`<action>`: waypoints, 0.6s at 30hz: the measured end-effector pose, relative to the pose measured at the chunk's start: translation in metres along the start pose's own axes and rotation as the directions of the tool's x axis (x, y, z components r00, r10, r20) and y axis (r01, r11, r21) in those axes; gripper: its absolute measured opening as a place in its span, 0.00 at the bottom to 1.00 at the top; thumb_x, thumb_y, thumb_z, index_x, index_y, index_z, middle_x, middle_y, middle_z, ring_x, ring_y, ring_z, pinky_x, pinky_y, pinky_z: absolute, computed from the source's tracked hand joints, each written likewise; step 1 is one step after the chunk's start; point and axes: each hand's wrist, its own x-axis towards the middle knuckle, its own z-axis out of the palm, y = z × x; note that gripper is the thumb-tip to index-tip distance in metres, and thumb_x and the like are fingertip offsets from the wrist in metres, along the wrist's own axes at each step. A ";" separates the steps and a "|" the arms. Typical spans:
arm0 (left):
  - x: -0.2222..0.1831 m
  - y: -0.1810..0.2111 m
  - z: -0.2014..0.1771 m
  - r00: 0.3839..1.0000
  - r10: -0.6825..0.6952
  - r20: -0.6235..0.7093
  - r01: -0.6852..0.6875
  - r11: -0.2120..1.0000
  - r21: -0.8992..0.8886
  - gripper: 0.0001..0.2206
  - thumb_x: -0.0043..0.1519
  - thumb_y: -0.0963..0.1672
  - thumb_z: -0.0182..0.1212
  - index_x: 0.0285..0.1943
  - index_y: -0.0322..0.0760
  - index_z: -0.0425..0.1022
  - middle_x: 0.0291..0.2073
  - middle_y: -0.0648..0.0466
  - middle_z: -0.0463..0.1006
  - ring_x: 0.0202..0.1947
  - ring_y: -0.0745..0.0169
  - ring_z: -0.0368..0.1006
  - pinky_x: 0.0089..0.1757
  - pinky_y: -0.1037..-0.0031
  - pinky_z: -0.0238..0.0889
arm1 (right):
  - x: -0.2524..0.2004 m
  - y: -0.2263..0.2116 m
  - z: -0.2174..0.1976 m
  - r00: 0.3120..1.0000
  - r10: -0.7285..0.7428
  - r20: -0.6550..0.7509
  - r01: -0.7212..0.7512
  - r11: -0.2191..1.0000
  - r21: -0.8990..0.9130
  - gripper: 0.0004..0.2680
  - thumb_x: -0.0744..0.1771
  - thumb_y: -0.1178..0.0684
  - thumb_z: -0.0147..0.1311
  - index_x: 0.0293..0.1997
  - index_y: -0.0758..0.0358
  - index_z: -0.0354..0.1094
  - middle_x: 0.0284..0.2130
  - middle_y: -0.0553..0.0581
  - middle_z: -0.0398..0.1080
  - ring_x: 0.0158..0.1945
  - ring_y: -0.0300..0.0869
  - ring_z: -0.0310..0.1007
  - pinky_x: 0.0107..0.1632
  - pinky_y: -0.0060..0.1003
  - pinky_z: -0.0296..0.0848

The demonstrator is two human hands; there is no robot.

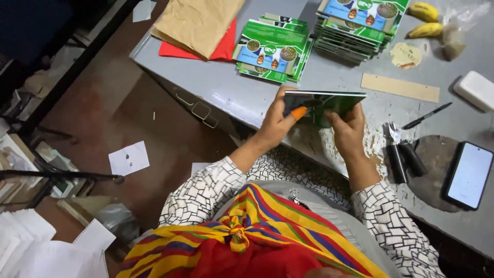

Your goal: The person staples printed calendar sheets together using a handheld stapler. They pick up a stack of sheets, align them, and apply staples at the top and bottom edges. The person then places the stapled stack on the table and repeats the process with another set of sheets.

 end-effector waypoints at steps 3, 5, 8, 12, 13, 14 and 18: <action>0.004 -0.002 -0.002 0.998 0.060 -0.026 -0.060 0.998 -0.006 0.06 0.65 0.39 0.54 0.49 0.40 0.66 0.37 0.58 0.68 0.41 0.65 0.68 0.51 0.69 0.60 | -0.002 -0.011 0.004 1.000 -0.018 -0.023 0.018 1.000 -0.024 0.13 0.64 0.69 0.55 0.51 0.66 0.61 0.40 0.57 0.69 0.47 0.41 0.68 0.53 0.43 0.69; 0.000 0.003 -0.006 0.998 0.040 -0.037 -0.040 0.999 -0.003 0.06 0.65 0.39 0.54 0.49 0.40 0.66 0.36 0.59 0.68 0.42 0.68 0.67 0.51 0.71 0.60 | -0.006 0.001 -0.001 1.000 -0.010 -0.020 0.010 0.999 -0.036 0.12 0.64 0.69 0.55 0.51 0.66 0.62 0.40 0.58 0.69 0.46 0.42 0.69 0.53 0.43 0.69; -0.009 -0.013 -0.005 0.998 0.024 -0.052 -0.023 1.000 0.018 0.07 0.64 0.38 0.55 0.49 0.39 0.66 0.36 0.60 0.69 0.42 0.71 0.66 0.50 0.70 0.60 | -0.007 0.006 0.002 0.999 -0.023 -0.038 0.021 0.999 -0.050 0.12 0.63 0.69 0.56 0.49 0.66 0.63 0.39 0.57 0.70 0.45 0.42 0.70 0.52 0.42 0.70; -0.009 -0.014 0.001 0.995 0.051 -0.083 -0.049 0.998 0.028 0.07 0.65 0.39 0.55 0.48 0.42 0.67 0.34 0.60 0.70 0.38 0.70 0.68 0.48 0.72 0.61 | -0.011 0.018 -0.004 0.996 -0.037 -0.080 0.034 0.999 -0.041 0.12 0.63 0.69 0.57 0.47 0.65 0.64 0.39 0.56 0.71 0.45 0.40 0.70 0.52 0.40 0.70; -0.014 -0.022 0.002 0.995 0.046 -0.086 -0.044 0.999 0.027 0.07 0.65 0.39 0.55 0.48 0.42 0.67 0.34 0.60 0.70 0.38 0.70 0.68 0.48 0.72 0.61 | -0.015 0.013 0.001 0.996 -0.031 -0.078 0.028 0.999 -0.042 0.12 0.63 0.69 0.57 0.47 0.65 0.64 0.39 0.56 0.71 0.45 0.40 0.70 0.52 0.40 0.70; -0.015 -0.030 0.003 0.995 0.019 -0.094 -0.018 1.000 0.014 0.06 0.65 0.39 0.55 0.48 0.41 0.67 0.34 0.60 0.70 0.38 0.69 0.68 0.48 0.71 0.62 | -0.013 0.007 0.006 0.997 -0.012 -0.077 0.009 0.999 -0.036 0.12 0.63 0.68 0.57 0.48 0.63 0.64 0.39 0.54 0.70 0.46 0.38 0.69 0.53 0.40 0.69; -0.023 -0.035 0.008 0.994 -0.044 -0.104 0.053 0.995 0.086 0.09 0.62 0.38 0.59 0.48 0.37 0.65 0.35 0.55 0.71 0.41 0.67 0.67 0.47 0.68 0.62 | -0.025 0.050 -0.019 0.995 0.036 -0.093 -0.039 0.999 -0.033 0.13 0.63 0.67 0.57 0.50 0.64 0.64 0.40 0.53 0.70 0.47 0.38 0.69 0.54 0.42 0.69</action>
